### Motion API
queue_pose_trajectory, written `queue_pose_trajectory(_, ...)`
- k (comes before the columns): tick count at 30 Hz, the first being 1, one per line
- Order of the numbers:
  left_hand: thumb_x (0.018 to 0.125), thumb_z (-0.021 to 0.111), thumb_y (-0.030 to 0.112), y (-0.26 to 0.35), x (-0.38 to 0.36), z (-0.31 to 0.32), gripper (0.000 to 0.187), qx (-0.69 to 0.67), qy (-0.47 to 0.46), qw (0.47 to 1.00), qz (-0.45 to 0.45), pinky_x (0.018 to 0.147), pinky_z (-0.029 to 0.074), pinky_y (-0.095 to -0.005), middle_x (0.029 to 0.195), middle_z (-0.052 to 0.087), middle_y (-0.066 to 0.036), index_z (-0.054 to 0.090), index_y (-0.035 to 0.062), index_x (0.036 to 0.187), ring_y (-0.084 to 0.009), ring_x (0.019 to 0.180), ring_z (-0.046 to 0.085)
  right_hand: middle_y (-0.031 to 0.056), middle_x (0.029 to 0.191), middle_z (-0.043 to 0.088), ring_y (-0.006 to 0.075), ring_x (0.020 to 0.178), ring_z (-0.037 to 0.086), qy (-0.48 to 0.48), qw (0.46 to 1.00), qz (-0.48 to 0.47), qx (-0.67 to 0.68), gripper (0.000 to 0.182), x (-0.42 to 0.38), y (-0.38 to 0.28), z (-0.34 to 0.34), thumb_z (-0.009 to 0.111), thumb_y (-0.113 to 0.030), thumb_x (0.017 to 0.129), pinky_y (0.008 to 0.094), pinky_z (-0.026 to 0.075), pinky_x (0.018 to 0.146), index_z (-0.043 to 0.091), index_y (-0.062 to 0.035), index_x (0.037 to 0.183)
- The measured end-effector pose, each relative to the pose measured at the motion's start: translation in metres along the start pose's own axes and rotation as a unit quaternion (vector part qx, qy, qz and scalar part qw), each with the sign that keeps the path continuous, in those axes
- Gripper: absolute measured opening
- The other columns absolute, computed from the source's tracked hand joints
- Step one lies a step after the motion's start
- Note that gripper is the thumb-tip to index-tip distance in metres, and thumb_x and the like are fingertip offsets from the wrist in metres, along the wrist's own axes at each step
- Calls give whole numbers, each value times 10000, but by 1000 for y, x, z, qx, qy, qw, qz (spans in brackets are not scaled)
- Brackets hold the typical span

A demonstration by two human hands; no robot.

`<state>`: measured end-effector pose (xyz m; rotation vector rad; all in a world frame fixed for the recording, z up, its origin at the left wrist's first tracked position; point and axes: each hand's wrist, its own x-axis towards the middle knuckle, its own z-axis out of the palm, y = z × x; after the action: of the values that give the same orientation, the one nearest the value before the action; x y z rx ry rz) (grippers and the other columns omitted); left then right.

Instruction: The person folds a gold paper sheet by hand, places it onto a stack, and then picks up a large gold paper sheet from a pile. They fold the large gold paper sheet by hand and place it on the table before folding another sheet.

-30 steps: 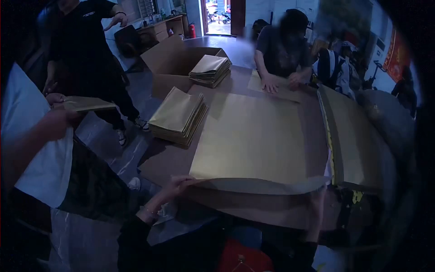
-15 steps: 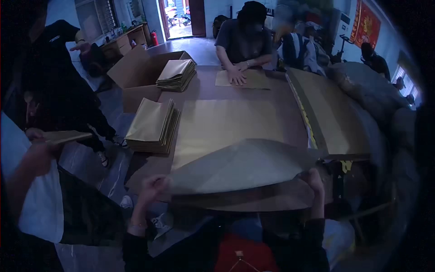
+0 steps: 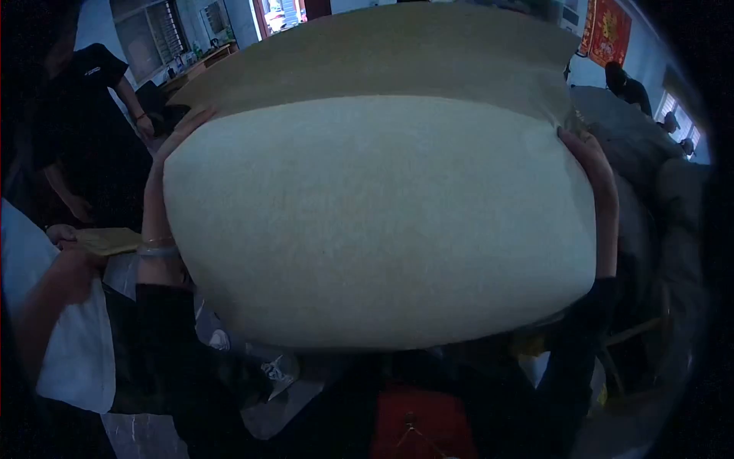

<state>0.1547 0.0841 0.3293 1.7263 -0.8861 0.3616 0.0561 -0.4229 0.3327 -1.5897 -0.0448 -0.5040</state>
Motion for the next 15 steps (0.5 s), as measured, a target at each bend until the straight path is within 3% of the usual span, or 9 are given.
queue_pose_trajectory(1,957,421,182,-29,7,-4,442,-79,-34,996,18,950,428,-266,1324,474,-132,390,-20,1349,-153,1150,500,36,779,648,68,609,592,17,1000,3,-10,264,15,6,4,615,-265,873,238,467,558,629,-3,907)
queue_pose_trajectory(3,963,435,338,-89,18,-16,454,-186,-55,969,-152,772,514,-249,1139,593,-113,497,-31,1220,-135,940,606,11,769,637,57,604,575,-80,988,89,-94,272,61,56,-13,615,-292,885,217,455,553,632,-20,893)
queue_pose_trajectory(5,936,437,490,-106,14,10,531,-478,-34,823,-306,582,532,-242,908,654,-67,551,-6,1085,-112,702,638,-5,770,626,59,625,560,-120,983,81,-112,277,68,97,-13,626,-296,875,221,454,575,639,-21,909)
queue_pose_trajectory(9,933,428,505,-148,-15,49,570,-513,-50,799,-310,580,530,-246,969,644,-85,521,-5,1170,-126,723,643,2,819,626,77,702,552,-83,965,119,-220,278,64,168,-29,625,-269,866,246,451,634,649,-3,943)
queue_pose_trajectory(10,933,419,511,-120,-26,72,591,-480,65,802,-349,626,536,-254,1027,629,-96,490,-1,1219,-134,779,641,17,834,629,77,718,551,-68,917,184,-348,307,69,188,-35,635,-301,857,246,446,644,653,-3,927)
queue_pose_trajectory(11,934,410,517,-103,-37,90,615,-436,180,793,-386,671,541,-262,1084,614,-108,458,2,1267,-142,836,640,24,829,631,86,715,551,-85,937,197,-275,326,66,200,-40,640,-316,850,253,446,647,654,1,927)
queue_pose_trajectory(12,939,406,506,-114,-54,90,618,-441,161,773,-426,743,530,-289,1156,577,-117,426,6,1301,-160,912,619,32,824,633,95,713,551,-100,952,209,-199,345,62,216,-38,645,-330,843,259,447,650,656,4,927)
queue_pose_trajectory(13,943,403,495,-134,-76,86,624,-447,141,751,-465,816,520,-316,1228,540,-125,394,9,1334,-177,989,599,43,820,637,109,719,560,-113,944,217,-222,376,72,270,-61,648,-345,835,276,453,651,647,17,939)
queue_pose_trajectory(15,932,483,405,-178,-127,86,558,-465,31,785,-408,927,442,-344,1242,522,-111,420,-8,1303,-190,1092,532,48,814,639,118,717,565,-123,930,207,-277,374,59,277,-47,646,-336,834,288,456,647,641,25,931)
